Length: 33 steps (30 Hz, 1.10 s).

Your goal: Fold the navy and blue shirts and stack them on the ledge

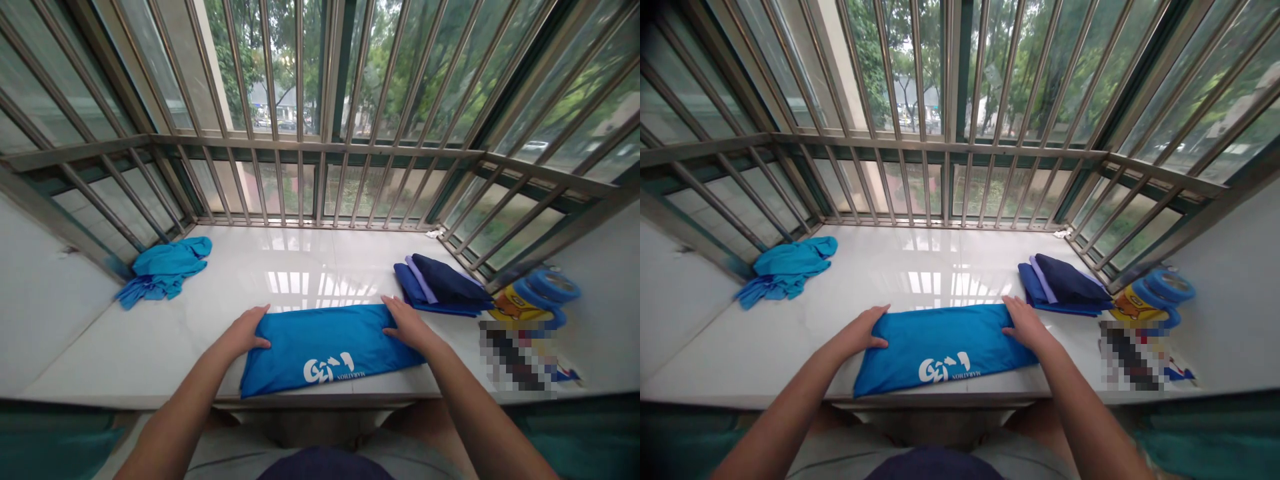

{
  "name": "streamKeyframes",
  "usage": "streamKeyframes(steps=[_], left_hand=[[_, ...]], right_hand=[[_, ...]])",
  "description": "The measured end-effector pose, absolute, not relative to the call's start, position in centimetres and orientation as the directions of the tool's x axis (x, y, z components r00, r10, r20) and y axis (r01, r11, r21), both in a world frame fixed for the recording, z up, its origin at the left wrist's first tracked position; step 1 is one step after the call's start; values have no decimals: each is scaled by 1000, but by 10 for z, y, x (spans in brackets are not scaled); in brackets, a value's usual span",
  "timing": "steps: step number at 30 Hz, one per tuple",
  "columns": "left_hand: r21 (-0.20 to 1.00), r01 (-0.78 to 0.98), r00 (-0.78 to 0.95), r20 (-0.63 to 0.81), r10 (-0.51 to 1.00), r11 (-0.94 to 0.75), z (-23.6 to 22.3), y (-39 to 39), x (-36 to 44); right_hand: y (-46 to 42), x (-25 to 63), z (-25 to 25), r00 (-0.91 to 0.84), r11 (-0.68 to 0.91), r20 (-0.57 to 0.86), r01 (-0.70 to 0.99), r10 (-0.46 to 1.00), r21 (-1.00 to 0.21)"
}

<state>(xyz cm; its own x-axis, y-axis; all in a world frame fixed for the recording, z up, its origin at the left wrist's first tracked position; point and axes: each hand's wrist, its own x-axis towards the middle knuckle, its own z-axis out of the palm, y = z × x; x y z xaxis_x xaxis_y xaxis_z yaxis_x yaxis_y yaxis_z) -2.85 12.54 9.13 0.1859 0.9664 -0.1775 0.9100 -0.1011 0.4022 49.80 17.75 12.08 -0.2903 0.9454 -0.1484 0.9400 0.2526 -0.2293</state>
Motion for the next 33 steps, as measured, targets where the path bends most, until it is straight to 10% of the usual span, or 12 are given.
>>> streamKeyframes(steps=[8, 16, 21, 28, 33], left_hand=[[426, 902, 263, -407, 875, -73, 121, 153, -22], [602, 786, 196, -22, 980, -143, 157, 120, -36], [494, 777, 258, 316, 913, -391, 145, 86, -54], [449, 770, 402, 211, 891, -454, 69, 18, -49], [514, 804, 232, 189, 954, -298, 50, -10, -56]], right_hand=[[212, 485, 153, -356, 271, -377, 927, 855, -260], [192, 493, 194, -461, 432, -57, 862, 886, -265], [167, 510, 185, -399, 431, 201, 888, 895, -159], [100, 533, 85, -349, 355, 71, 910, 935, -215], [81, 528, 63, 31, -1, 123, 972, 992, -236]])
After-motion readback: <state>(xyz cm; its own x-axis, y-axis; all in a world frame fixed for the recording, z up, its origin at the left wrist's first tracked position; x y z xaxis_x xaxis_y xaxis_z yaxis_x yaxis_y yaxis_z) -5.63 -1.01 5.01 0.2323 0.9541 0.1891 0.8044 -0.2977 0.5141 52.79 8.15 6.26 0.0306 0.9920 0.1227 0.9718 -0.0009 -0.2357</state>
